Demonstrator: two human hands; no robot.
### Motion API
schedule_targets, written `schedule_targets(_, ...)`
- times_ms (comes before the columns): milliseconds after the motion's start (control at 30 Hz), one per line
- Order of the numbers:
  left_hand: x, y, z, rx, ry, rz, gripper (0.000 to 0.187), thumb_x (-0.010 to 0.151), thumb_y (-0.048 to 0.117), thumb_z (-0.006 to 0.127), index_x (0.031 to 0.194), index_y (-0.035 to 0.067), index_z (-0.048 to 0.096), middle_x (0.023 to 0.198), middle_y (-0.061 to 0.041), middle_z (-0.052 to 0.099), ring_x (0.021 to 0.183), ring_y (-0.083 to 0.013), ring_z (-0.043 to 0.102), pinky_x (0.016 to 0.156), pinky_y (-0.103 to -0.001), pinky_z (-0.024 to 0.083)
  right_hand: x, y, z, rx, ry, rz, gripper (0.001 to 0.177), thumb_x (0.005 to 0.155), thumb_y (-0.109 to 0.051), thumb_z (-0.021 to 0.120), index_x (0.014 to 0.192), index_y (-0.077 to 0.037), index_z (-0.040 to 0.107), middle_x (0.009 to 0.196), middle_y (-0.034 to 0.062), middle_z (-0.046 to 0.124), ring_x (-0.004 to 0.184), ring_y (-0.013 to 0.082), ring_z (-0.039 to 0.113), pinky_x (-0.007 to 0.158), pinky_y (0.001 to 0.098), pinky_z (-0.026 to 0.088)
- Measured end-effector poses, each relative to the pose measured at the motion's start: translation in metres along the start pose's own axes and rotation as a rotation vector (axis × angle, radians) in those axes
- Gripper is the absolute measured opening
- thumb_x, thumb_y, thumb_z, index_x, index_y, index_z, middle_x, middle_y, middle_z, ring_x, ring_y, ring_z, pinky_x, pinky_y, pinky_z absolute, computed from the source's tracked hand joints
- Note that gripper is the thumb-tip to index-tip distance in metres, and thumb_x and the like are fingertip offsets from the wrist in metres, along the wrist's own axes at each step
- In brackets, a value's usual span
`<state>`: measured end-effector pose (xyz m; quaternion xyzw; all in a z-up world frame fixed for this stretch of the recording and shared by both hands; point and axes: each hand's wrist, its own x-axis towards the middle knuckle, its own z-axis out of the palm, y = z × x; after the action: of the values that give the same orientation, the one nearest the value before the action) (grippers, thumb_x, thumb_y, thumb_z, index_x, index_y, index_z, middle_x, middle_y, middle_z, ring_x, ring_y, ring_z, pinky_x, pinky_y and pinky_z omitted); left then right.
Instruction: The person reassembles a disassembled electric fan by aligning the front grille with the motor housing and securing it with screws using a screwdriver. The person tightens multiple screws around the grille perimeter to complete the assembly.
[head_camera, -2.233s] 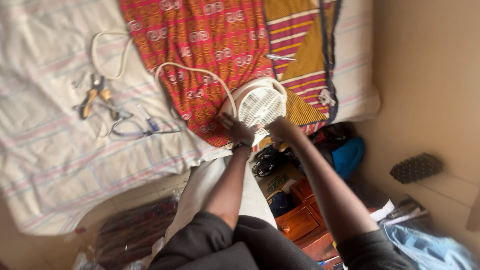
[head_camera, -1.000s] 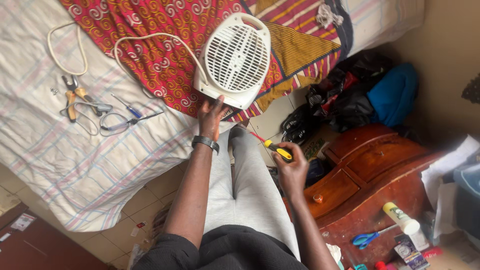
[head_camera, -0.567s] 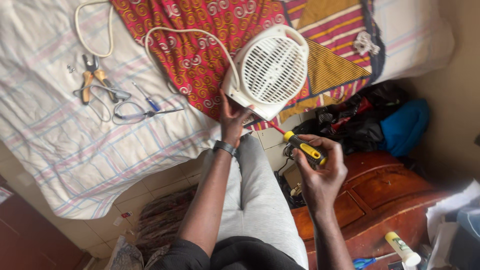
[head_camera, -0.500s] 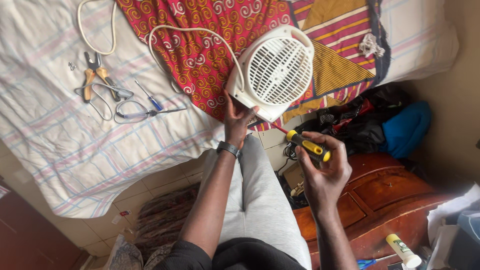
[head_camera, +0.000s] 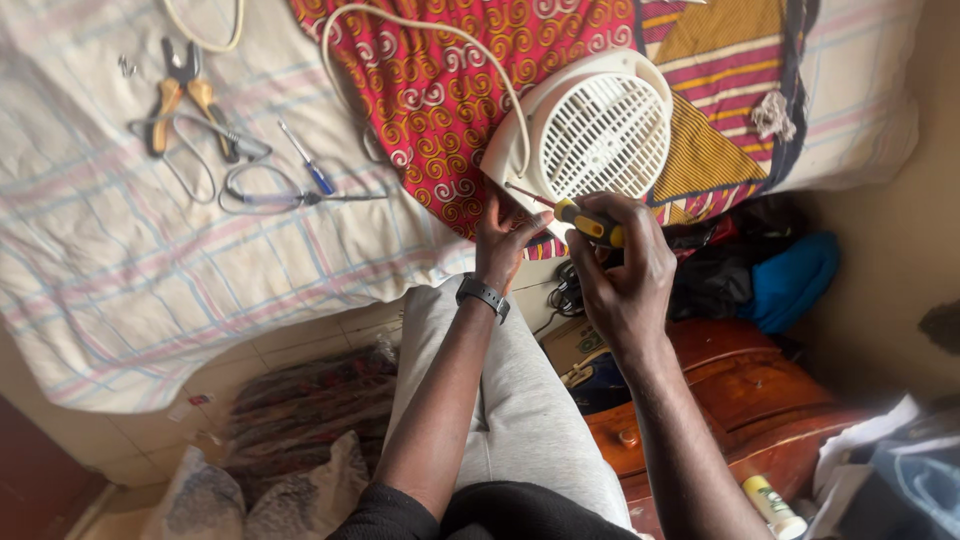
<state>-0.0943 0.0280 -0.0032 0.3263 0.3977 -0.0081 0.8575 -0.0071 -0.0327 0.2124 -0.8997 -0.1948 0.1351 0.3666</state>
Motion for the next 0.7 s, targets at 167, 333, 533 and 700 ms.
schedule_targets(167, 0.008, -0.01, -0.003, -0.162, 0.017, 0.023, 0.116, 0.069, 0.013, 0.091, 0.159, 0.008, 0.018, 0.146, -0.017, 0.052, 0.131, -0.0258, 0.055, 0.105, -0.042, 0.054, 0.011, -0.003, 0.013, -0.095, -0.08, -0.086, 0.029, 0.093, -0.001, 0.076, 0.119, 0.0, 0.061, 0.115, 0.015, 0.07, 0.106, 0.0294, 0.071, 0.089, 0.0376, 0.058)
schedule_targets(333, 0.011, -0.03, -0.01, -0.023, 0.003, 0.176, 0.123, 0.073, 0.023, 0.093, 0.166, 0.002, 0.015, 0.156, -0.018, 0.044, 0.14, -0.025, 0.049, 0.113, -0.04, 0.047, 0.017, 0.003, 0.029, -0.206, -0.161, -0.223, 0.026, 0.094, 0.001, 0.075, 0.116, -0.001, 0.061, 0.116, 0.0158, 0.07, 0.106, 0.0327, 0.07, 0.091, 0.0391, 0.057)
schedule_targets(533, 0.026, -0.061, -0.016, -0.328, 0.036, 0.047, 0.116, 0.079, 0.022, 0.088, 0.167, 0.006, 0.014, 0.161, -0.013, 0.043, 0.144, -0.0215, 0.046, 0.117, -0.039, 0.041, 0.016, 0.018, 0.029, -0.243, -0.171, -0.249, 0.026, 0.095, 0.004, 0.075, 0.116, 0.0, 0.061, 0.116, 0.0159, 0.07, 0.104, 0.027, 0.07, 0.089, 0.0358, 0.057)
schedule_targets(700, 0.046, -0.066, -0.015, -0.497, 0.06, 0.069, 0.106, 0.077, 0.013, 0.087, 0.163, 0.009, 0.026, 0.149, -0.012, 0.05, 0.135, -0.022, 0.05, 0.112, -0.042, 0.045, 0.018, 0.03, 0.02, -0.138, -0.12, -0.157, 0.024, 0.103, 0.005, 0.073, 0.124, 0.001, 0.06, 0.119, 0.013, 0.071, 0.102, 0.017, 0.069, 0.096, 0.0311, 0.058)
